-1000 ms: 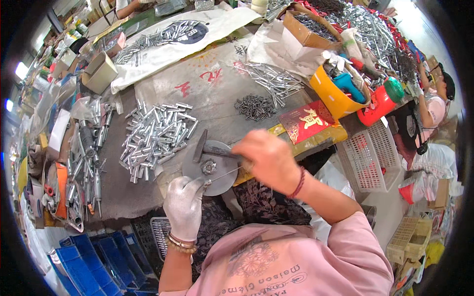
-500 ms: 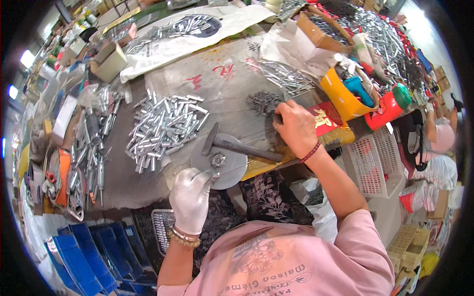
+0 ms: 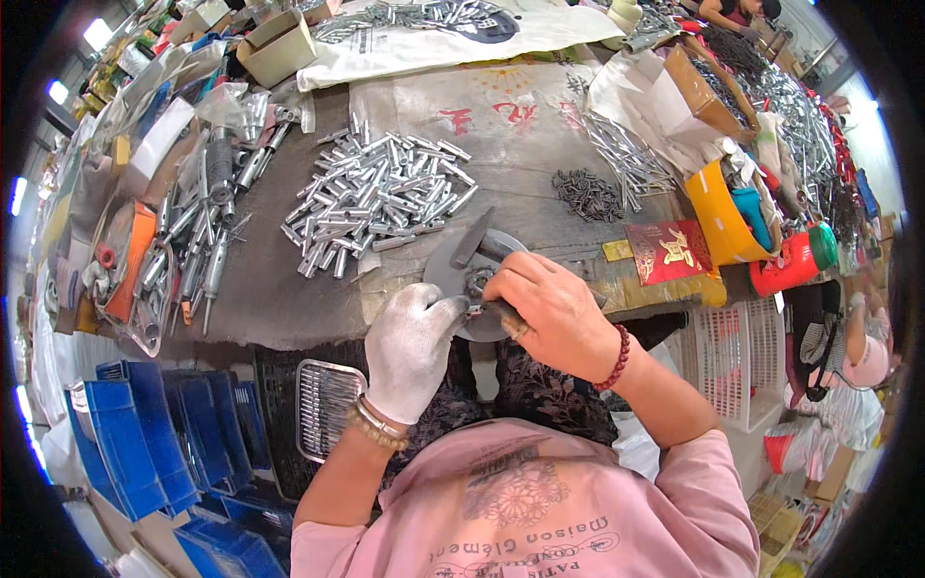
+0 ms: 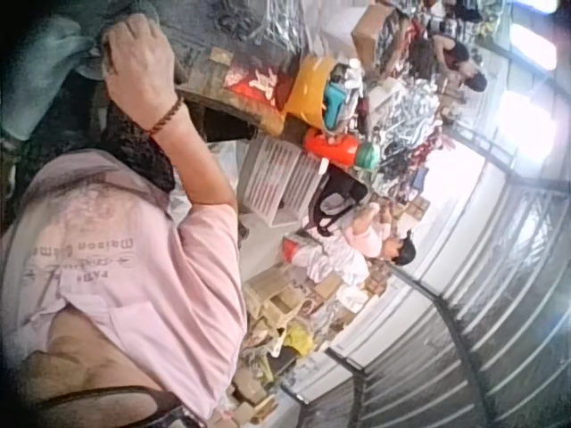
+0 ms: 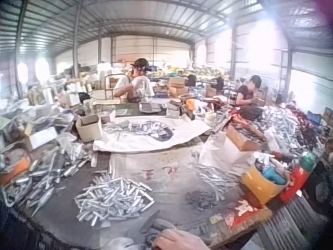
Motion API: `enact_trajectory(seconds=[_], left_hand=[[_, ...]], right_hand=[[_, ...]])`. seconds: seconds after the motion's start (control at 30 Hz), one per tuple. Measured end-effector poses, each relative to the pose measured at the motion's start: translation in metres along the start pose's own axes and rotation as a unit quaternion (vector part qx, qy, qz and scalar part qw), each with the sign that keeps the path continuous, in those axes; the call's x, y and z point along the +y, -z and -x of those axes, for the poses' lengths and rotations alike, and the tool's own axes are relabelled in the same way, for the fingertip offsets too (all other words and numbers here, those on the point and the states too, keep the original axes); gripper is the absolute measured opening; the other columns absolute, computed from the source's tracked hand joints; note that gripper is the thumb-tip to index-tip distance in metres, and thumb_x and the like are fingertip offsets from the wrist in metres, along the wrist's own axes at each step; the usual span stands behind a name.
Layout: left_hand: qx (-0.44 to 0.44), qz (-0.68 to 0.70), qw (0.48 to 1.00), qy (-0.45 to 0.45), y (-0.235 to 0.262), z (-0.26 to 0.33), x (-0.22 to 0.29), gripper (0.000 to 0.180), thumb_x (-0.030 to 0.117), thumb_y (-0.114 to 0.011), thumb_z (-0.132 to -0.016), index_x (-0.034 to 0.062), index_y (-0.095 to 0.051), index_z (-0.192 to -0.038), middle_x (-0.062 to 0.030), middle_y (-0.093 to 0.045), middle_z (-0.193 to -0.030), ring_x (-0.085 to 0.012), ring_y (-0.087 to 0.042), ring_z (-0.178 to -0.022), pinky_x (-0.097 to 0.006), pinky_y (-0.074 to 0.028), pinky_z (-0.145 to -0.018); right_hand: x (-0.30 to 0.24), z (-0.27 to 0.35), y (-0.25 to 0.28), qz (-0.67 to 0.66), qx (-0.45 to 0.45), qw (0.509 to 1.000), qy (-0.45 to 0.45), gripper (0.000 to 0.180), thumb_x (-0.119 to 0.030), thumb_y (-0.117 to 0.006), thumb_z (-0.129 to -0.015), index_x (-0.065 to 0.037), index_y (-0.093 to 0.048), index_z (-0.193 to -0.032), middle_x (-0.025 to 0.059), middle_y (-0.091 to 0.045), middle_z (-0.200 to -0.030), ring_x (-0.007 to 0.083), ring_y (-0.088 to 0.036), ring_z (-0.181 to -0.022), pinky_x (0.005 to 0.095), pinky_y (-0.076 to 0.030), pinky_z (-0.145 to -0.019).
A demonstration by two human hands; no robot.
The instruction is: The person assembles metal pins and circular plates into finished hardware by hand, using a hammer and a jig at a factory workbench.
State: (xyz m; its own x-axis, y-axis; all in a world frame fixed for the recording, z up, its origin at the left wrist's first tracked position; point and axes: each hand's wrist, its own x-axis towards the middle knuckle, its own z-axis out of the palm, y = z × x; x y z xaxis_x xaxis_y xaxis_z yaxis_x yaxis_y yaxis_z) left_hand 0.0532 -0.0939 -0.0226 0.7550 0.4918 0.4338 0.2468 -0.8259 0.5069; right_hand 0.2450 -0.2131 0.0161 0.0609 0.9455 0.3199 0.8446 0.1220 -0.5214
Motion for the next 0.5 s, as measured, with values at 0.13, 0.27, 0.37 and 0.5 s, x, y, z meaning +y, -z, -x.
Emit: enact_trajectory(seconds=[0.13,0.27,0.37,0.5], left_hand=[[0.017,-0.005,1.0,-0.006,-0.001,0.001,0.0,0.018,0.008,-0.075,-0.087,0.0104,-0.08,-0.104,-0.0109,-0.066,-0.093,-0.0352,-0.068,-0.09,-0.046,-0.056,-0.076],[0.008,-0.01,1.0,-0.003,-0.001,0.001,0.0,0.016,0.009,-0.074,-0.088,0.0104,-0.079,-0.103,-0.0106,-0.066,-0.093,-0.0352,-0.068,-0.091,-0.046,-0.056,-0.077],[0.009,-0.014,1.0,0.004,-0.001,0.001,0.001,0.016,0.009,-0.074,-0.088,0.0104,-0.08,-0.103,-0.0107,-0.066,-0.093,-0.0353,-0.068,-0.091,-0.046,-0.056,-0.077],[-0.04,-0.047,0.998,0.032,0.0,-0.001,0.0,0.018,0.005,-0.079,-0.082,0.0085,-0.08,-0.1,-0.0101,-0.069,-0.097,-0.0345,-0.069,-0.095,-0.045,-0.058,-0.079]], right_hand=[[-0.001,-0.001,-0.005,0.011,-0.034,0.999,0.008,0.03,-0.004,-0.077,-0.083,-0.006,-0.067,-0.111,0.012,-0.062,-0.112,0.0359,-0.064,-0.111,0.0458,-0.054,-0.097],[-0.002,-0.002,-0.004,0.032,-0.048,0.998,0.017,0.026,-0.005,-0.074,-0.085,-0.005,-0.066,-0.11,0.0119,-0.061,-0.111,0.0357,-0.064,-0.109,0.0467,-0.054,-0.096],[-0.007,-0.009,0.001,0.099,-0.06,0.992,0.055,0.016,-0.007,-0.069,-0.087,-0.004,-0.065,-0.102,0.0117,-0.06,-0.104,0.0334,-0.064,-0.104,0.0449,-0.055,-0.092],[-0.011,-0.017,0.003,0.142,-0.078,0.982,0.098,0.013,-0.009,-0.069,-0.086,-0.006,-0.065,-0.099,0.0096,-0.06,-0.104,0.0305,-0.064,-0.103,0.0428,-0.054,-0.09]])
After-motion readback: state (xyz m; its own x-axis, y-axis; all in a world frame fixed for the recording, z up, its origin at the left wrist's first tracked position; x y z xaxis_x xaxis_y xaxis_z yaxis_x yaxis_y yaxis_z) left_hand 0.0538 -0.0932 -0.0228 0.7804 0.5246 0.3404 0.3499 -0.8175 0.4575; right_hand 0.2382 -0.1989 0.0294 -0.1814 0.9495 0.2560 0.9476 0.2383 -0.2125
